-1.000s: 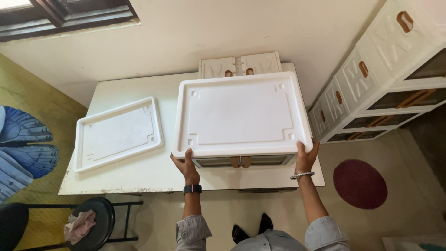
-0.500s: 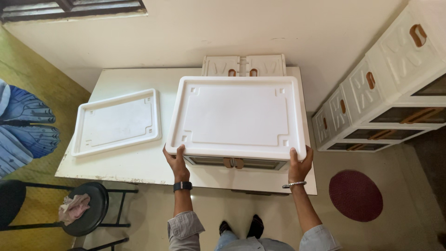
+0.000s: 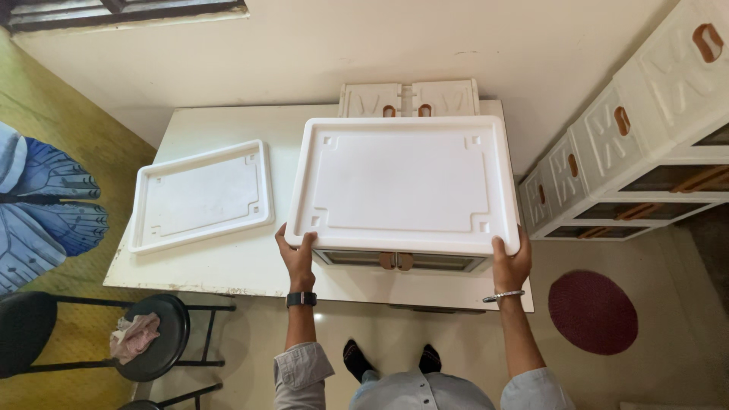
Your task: The person removes two white plastic storage crates from a stack, places them on a table, and disassembles each by removing the lid and inner tray, then folding the side walls flat. The person repeats the process with a second crate.
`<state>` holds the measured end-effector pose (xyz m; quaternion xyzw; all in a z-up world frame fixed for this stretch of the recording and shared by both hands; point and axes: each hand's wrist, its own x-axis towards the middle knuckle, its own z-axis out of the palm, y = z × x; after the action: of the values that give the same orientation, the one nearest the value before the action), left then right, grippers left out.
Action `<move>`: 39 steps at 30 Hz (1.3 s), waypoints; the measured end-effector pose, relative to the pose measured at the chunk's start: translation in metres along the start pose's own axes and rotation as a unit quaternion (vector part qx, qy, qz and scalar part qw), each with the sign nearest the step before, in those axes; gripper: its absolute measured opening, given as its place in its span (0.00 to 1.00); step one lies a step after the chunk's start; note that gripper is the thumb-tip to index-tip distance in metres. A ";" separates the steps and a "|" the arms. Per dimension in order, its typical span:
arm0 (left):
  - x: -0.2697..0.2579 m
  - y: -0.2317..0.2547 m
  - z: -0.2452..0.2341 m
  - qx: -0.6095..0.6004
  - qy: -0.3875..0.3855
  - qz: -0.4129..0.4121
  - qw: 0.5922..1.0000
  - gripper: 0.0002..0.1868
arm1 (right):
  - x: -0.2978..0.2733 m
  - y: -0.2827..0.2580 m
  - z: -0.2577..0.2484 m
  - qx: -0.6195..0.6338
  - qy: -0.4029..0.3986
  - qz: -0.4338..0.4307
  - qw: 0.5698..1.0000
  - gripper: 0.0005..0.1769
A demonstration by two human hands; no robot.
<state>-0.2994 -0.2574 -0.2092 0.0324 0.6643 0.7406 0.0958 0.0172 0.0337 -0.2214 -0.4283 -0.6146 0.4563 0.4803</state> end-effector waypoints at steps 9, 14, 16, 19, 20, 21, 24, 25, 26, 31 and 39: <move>0.040 0.038 -0.010 0.345 -0.003 0.100 0.933 0.24 | 0.021 -0.016 -0.013 -0.257 -0.033 -0.006 0.966 0.30; 0.062 0.055 0.008 0.472 -0.021 0.074 0.878 0.25 | 0.057 -0.028 -0.006 -0.404 -0.078 0.047 0.910 0.37; 0.064 0.054 0.016 0.497 -0.006 0.125 0.859 0.25 | 0.062 -0.030 0.000 -0.436 -0.073 0.045 0.896 0.38; 0.061 0.048 0.025 0.520 0.025 0.194 0.831 0.23 | 0.061 -0.028 0.011 -0.443 -0.032 -0.013 0.896 0.36; 0.060 0.046 0.025 0.534 0.030 0.204 0.820 0.23 | 0.059 -0.027 0.011 -0.434 -0.029 -0.024 0.900 0.35; 0.058 0.045 0.026 0.547 0.034 0.214 0.808 0.23 | 0.057 -0.026 0.011 -0.425 -0.025 -0.035 0.904 0.34; 0.057 0.047 0.024 0.544 0.031 0.239 0.804 0.21 | 0.057 -0.024 0.010 -0.444 -0.024 -0.064 0.893 0.33; 0.057 0.049 0.024 0.543 0.031 0.241 0.804 0.20 | 0.058 -0.024 0.011 -0.444 -0.025 -0.063 0.893 0.33; 0.056 0.050 0.023 0.542 0.030 0.244 0.804 0.20 | 0.057 -0.024 0.011 -0.445 -0.026 -0.061 0.893 0.33; 0.052 0.054 0.024 0.535 0.045 0.265 0.801 0.19 | 0.054 -0.029 0.012 -0.462 -0.025 -0.049 0.885 0.32; 0.049 0.061 0.023 0.503 0.047 0.258 0.823 0.19 | 0.050 -0.047 0.015 -0.473 -0.032 -0.025 0.880 0.32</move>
<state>-0.3493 -0.2319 -0.1502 0.2114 0.9157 0.3019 -0.1602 -0.0105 0.0699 -0.1680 -0.5745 -0.7824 0.1129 0.2120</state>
